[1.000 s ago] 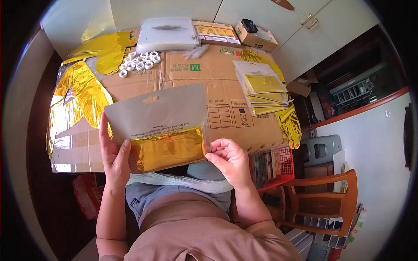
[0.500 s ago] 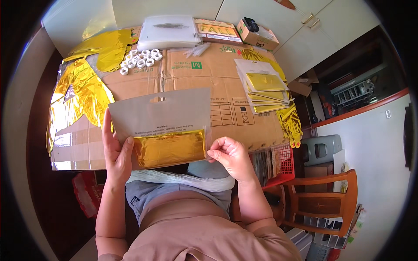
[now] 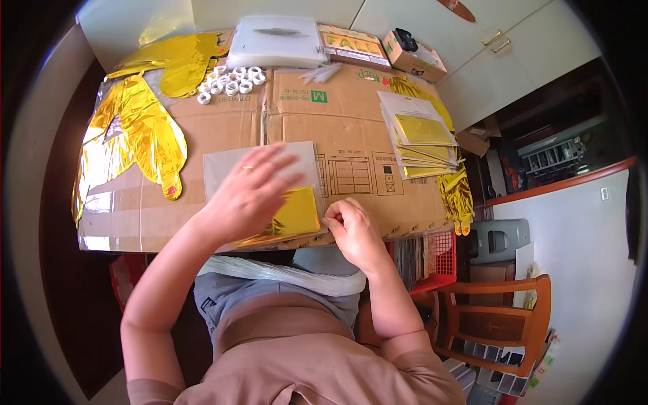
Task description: Inserting gold foil packets into cardboard protective sleeves.
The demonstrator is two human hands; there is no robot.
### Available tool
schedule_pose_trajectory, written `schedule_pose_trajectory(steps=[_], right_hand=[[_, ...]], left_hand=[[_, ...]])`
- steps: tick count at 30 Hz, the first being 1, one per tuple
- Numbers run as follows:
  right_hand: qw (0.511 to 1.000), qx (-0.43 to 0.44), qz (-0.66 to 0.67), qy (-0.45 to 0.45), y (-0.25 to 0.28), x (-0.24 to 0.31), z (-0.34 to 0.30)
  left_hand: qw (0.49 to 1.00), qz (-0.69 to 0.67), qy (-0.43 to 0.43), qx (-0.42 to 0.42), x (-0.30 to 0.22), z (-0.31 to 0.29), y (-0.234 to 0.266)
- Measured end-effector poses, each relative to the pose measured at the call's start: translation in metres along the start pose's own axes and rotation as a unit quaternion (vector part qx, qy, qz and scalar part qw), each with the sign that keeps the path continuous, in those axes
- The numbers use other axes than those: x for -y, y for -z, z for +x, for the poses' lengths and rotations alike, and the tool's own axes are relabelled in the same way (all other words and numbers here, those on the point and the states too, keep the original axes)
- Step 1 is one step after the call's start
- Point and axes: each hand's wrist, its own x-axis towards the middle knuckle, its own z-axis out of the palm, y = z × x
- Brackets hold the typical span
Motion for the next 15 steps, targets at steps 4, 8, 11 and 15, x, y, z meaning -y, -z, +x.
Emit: schedule_pose_trajectory(steps=[4,8,11,15], right_hand=[[1.000,-0.013,0.005,0.012,-0.001,-0.006,0.003],[0.998,-0.029,0.013,0.058,-0.002,-0.009,-0.003],[0.991,-0.035,0.016,0.129,0.001,-0.007,-0.002],[0.981,-0.054,0.018,0.185,-0.002,-0.008,-0.001]], left_hand=[[0.990,-0.048,-0.089,0.096,0.026,0.022,-0.039],[0.985,-0.086,-0.080,0.125,0.031,0.020,-0.047],[0.985,-0.091,-0.078,0.126,0.032,0.020,-0.047],[0.985,-0.091,-0.074,0.128,0.032,0.019,-0.048]])
